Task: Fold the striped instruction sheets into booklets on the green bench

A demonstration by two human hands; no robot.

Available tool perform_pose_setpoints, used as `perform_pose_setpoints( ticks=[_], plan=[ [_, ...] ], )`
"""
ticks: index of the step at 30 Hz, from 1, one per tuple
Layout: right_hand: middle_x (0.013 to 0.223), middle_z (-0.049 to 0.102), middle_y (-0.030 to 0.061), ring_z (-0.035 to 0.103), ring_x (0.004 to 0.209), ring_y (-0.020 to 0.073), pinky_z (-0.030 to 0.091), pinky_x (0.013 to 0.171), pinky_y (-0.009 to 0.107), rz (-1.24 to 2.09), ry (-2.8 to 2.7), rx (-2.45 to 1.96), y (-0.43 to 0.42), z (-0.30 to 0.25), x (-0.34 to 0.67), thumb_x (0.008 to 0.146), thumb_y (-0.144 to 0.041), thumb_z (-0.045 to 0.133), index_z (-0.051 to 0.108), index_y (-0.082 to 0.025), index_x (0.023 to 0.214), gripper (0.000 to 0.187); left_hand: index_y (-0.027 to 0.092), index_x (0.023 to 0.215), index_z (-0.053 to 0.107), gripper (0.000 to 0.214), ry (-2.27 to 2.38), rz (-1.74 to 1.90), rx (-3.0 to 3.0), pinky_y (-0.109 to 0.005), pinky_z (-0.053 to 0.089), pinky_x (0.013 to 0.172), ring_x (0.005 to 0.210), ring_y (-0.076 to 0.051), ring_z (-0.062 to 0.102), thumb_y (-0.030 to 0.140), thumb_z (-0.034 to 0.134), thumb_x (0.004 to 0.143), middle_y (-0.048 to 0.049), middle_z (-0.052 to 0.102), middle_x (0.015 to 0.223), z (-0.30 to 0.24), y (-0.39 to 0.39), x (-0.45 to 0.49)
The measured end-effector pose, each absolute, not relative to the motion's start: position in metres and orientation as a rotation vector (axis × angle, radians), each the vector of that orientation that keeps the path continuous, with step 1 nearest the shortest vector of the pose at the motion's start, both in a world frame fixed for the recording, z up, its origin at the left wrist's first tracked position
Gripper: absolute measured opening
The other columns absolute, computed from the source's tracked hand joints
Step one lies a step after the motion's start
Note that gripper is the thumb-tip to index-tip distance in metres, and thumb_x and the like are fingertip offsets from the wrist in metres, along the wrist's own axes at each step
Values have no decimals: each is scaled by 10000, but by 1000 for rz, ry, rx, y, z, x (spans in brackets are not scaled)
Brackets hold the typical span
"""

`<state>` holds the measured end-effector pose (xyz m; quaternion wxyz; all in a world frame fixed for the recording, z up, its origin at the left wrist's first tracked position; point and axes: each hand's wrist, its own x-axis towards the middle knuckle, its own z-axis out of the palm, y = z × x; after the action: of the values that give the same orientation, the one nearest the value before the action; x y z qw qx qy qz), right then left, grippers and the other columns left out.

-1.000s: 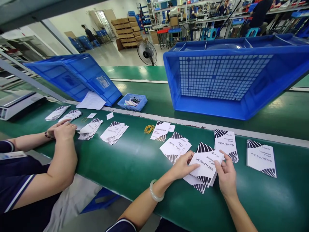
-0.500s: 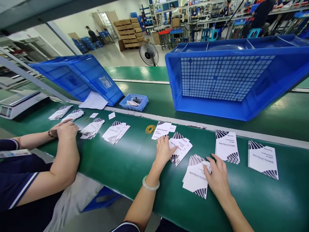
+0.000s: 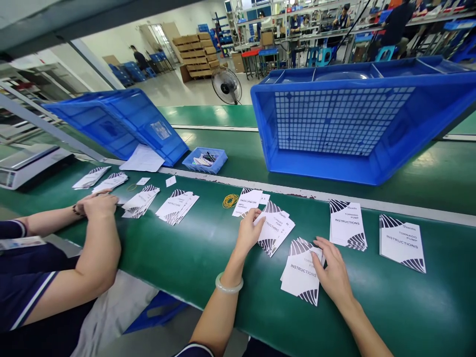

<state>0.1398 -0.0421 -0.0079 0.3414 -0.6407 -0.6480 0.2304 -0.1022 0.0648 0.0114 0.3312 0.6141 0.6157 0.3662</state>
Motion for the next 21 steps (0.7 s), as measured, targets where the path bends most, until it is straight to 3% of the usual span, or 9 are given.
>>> perform_pose_setpoints(
  ticks=[5,11,14,16,18,21],
  plan=[
    [1213,545,83,531,1060,232,466,861,371,971,-1470,-1536,-43,1,140,893,-398,441,471,-237,1225,371,194,977,467,255,1283,1007,1359,-239,453,615,716,-138,581,402,494,832,-33,608,843,28,53,-85],
    [1229,548,91,560,1035,229,467,862,362,1323,-1317,-1189,-48,1,138,915,-386,425,366,-241,1324,438,201,922,482,241,929,936,1034,-203,415,572,654,-100,549,355,605,785,4,586,799,29,31,-55],
    [1215,558,83,563,1021,236,482,805,337,1333,-1288,-1243,-50,0,138,921,-386,413,440,-239,1275,384,198,958,498,211,1007,882,1250,-243,440,626,719,-133,570,364,533,833,-14,594,808,26,24,-46],
    [1117,613,83,596,917,231,491,731,322,1300,-1279,-1327,-51,-1,139,911,-398,435,517,-222,1192,341,199,1045,509,258,1106,858,1475,-320,463,769,874,-183,584,372,484,856,-54,614,934,26,19,-42],
    [955,664,79,615,780,219,492,658,313,1296,-1260,-1376,-51,-4,140,898,-411,459,572,-200,1087,304,202,1212,450,457,1153,803,1724,-420,389,963,1120,-247,498,418,531,818,-105,543,1198,27,14,-40],
    [819,674,67,616,671,202,495,611,306,1314,-1220,-1366,-52,-9,141,882,-417,490,595,-191,965,262,188,1413,164,1035,1065,609,1955,-504,229,1091,1334,-322,233,540,708,606,-149,240,1462,29,8,-37]
  ],
)
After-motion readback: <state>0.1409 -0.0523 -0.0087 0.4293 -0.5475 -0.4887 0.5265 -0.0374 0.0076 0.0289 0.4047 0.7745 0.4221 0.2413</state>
